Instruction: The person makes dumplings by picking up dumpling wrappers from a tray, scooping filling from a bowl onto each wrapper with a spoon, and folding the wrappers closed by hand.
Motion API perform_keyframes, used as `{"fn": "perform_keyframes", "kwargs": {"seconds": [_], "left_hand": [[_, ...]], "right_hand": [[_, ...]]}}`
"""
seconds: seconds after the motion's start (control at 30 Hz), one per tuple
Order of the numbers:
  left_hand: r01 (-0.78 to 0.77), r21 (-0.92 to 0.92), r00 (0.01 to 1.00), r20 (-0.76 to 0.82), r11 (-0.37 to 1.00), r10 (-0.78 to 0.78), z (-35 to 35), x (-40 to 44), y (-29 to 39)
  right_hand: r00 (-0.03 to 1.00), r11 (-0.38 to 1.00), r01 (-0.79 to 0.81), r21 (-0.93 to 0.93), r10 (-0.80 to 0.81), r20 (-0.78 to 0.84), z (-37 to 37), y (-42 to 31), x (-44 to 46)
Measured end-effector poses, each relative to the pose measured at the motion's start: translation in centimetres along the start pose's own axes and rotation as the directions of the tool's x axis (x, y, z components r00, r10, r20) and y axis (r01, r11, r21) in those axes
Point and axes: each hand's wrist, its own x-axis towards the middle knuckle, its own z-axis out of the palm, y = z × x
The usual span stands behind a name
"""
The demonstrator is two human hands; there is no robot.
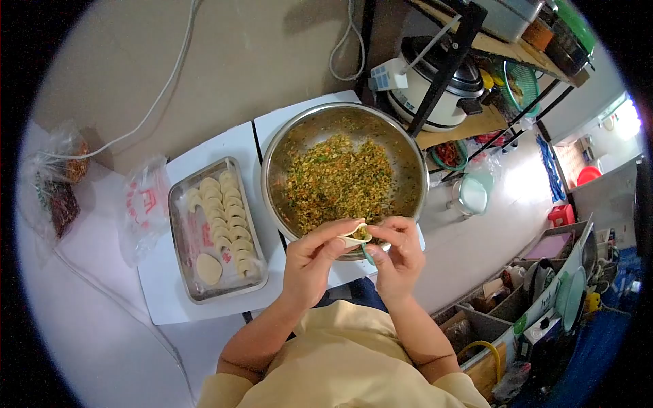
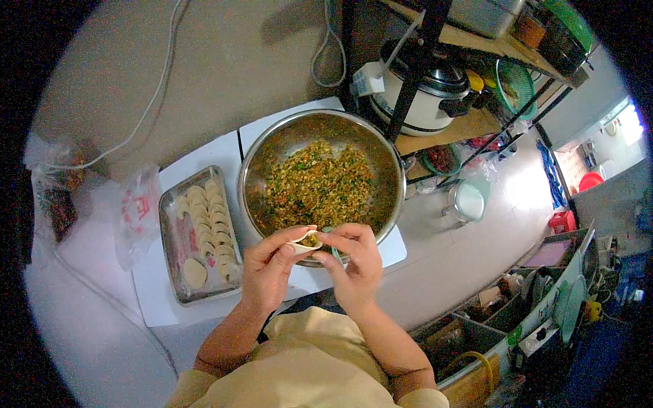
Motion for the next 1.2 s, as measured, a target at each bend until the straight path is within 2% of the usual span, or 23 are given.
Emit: {"fn": "perform_keyframes", "kwargs": {"seconds": [0.07, 0.2, 0.27, 0.3, 0.33, 0.37, 0.4, 0.43, 0.5, 0.73, 0.9, 0.93, 1.0, 1.1, 1.2], "left_hand": [[0.004, 0.060, 1.000, 0.009, 0.998, -0.004, -0.1, -0.1, 0.1], [-0.024, 0.216, 0.999, 0.040, 0.976, 0.016, -0.2, -0.2, 0.0], [-0.006, 0.203, 0.999, 0.038, 0.979, -0.002, -0.1, -0.3, 0.0], [0.011, 0.190, 0.999, 0.032, 0.982, -0.017, -0.1, -0.3, 0.0], [0.010, 0.190, 0.999, 0.034, 0.982, -0.017, 0.1, -0.3, -0.1], [0.007, 0.073, 0.999, 0.036, 0.997, -0.010, 0.4, -0.3, -0.2], [0.005, -0.046, 0.999, 0.036, 0.999, -0.003, 0.5, -0.3, -0.2], [0.004, -0.046, 0.999, 0.036, 0.999, -0.003, 0.6, -0.2, -0.2], [-0.001, -0.053, 0.999, 0.046, 0.999, 0.004, 0.7, -0.2, -0.2], [-0.020, -0.008, 0.998, 0.053, 1.000, 0.021, 0.5, 0.1, -0.9], [-0.056, 0.138, 0.998, 0.026, 0.989, 0.053, 0.9, 0.3, -0.5], [-0.063, 0.140, 0.998, 0.024, 0.988, 0.060, 0.9, 0.3, -0.4], [-0.063, 0.151, 0.998, 0.008, 0.987, 0.063, 0.9, 0.3, -0.3], [-0.106, 0.264, 0.994, 0.027, 0.959, 0.103, 0.7, 0.5, -0.3], [-0.141, 0.282, 0.990, 0.058, 0.949, 0.130, 1.4, 0.6, 0.3]], "right_hand": [[0.973, 0.923, 0.229, -0.308, -0.211, 0.090, -0.3, -0.4, 0.4], [0.942, 0.828, 0.334, -0.450, -0.291, 0.164, -0.7, -0.8, 0.4], [0.966, 0.906, 0.253, -0.339, -0.221, 0.132, -0.8, -0.9, 0.5], [0.966, 0.905, 0.254, -0.340, -0.222, 0.130, -0.6, -0.7, 0.2], [0.998, 0.992, 0.069, -0.102, -0.070, -0.001, -0.2, -0.4, -0.2], [0.990, 0.982, -0.097, 0.164, 0.113, -0.088, 0.2, -0.3, -0.5], [0.961, 0.912, -0.222, 0.345, 0.264, -0.079, 0.5, -0.8, -0.4], [0.962, 0.912, -0.221, 0.345, 0.263, -0.080, 0.5, -0.6, -0.6], [0.934, 0.815, -0.303, 0.494, 0.357, -0.015, 0.4, 0.1, -1.0], [0.939, 0.849, -0.280, 0.447, 0.339, -0.054, 0.1, 0.6, -0.3], [0.990, 0.976, -0.119, 0.183, 0.132, -0.059, -1.0, 0.5, 0.5], [0.990, 0.976, -0.115, 0.186, 0.127, -0.055, -1.0, 0.3, 0.7], [0.974, 0.950, -0.205, 0.236, 0.222, -0.048, -1.0, -0.4, 0.9], [0.983, 0.974, -0.182, 0.134, 0.182, 0.017, -1.6, -0.4, 0.9], [0.990, 0.984, -0.138, 0.115, 0.135, 0.033, -1.9, -0.3, 1.0]]}}
